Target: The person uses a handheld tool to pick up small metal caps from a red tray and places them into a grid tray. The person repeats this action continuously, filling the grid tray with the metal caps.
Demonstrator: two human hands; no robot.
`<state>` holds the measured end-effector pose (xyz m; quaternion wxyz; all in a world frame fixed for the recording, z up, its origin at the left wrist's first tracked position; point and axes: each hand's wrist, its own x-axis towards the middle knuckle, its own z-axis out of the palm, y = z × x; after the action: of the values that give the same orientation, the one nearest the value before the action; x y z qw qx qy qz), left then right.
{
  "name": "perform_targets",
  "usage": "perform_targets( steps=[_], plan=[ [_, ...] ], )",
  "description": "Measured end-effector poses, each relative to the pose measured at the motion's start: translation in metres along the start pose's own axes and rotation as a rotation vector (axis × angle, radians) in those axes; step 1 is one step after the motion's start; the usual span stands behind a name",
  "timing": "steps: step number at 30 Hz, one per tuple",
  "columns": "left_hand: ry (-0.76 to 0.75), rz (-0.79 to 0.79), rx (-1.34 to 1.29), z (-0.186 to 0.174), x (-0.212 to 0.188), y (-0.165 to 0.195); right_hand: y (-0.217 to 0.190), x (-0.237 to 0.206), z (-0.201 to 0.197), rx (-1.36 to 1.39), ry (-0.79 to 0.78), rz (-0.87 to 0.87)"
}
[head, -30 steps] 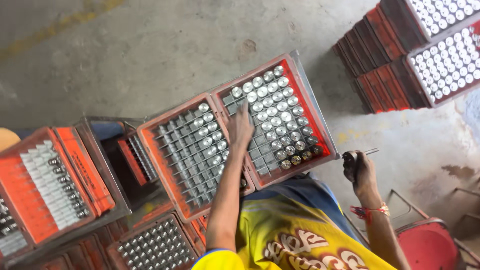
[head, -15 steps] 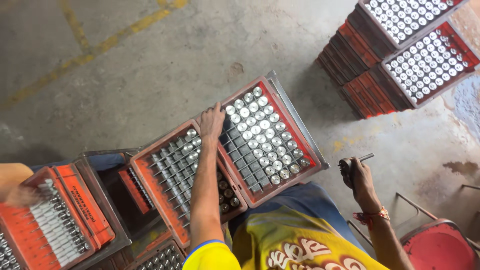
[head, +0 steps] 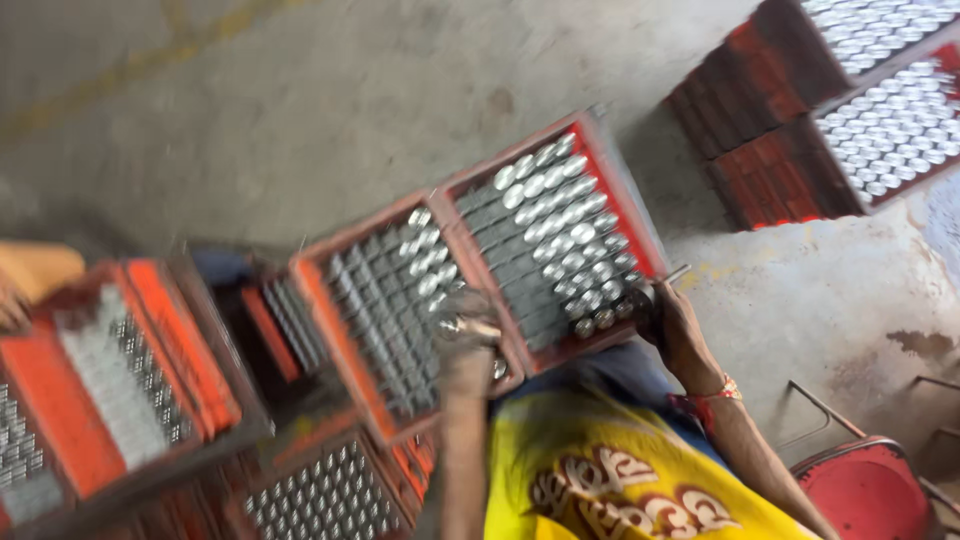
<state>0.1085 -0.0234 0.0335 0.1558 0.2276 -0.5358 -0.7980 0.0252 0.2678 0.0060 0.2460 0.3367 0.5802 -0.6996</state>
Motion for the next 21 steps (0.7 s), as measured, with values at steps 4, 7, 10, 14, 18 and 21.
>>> perform_targets(
  steps=[4,7,10,14,18,21],
  plan=[
    [-0.155,-0.193,-0.119,0.001,-0.049,-0.009,0.023,-0.021,0.057,-0.072,-0.159,-0.044],
    [-0.229,0.229,0.485,-0.011,-0.054,0.014,0.018,-0.053,0.088,-0.253,-0.313,-0.217],
    [-0.193,0.256,0.477,-0.018,-0.055,0.042,-0.001,-0.093,0.117,-0.425,-0.593,-0.524],
    [-0.203,0.289,0.496,-0.025,-0.060,0.062,-0.019,-0.138,0.153,-0.704,-0.744,-0.883],
    [-0.143,0.283,0.479,-0.034,-0.065,0.065,-0.013,-0.162,0.184,-0.897,-0.678,-0.939],
    [-0.050,0.249,0.744,-0.040,-0.064,0.067,0.001,-0.166,0.197,-1.027,-0.568,-0.860]
  ],
)
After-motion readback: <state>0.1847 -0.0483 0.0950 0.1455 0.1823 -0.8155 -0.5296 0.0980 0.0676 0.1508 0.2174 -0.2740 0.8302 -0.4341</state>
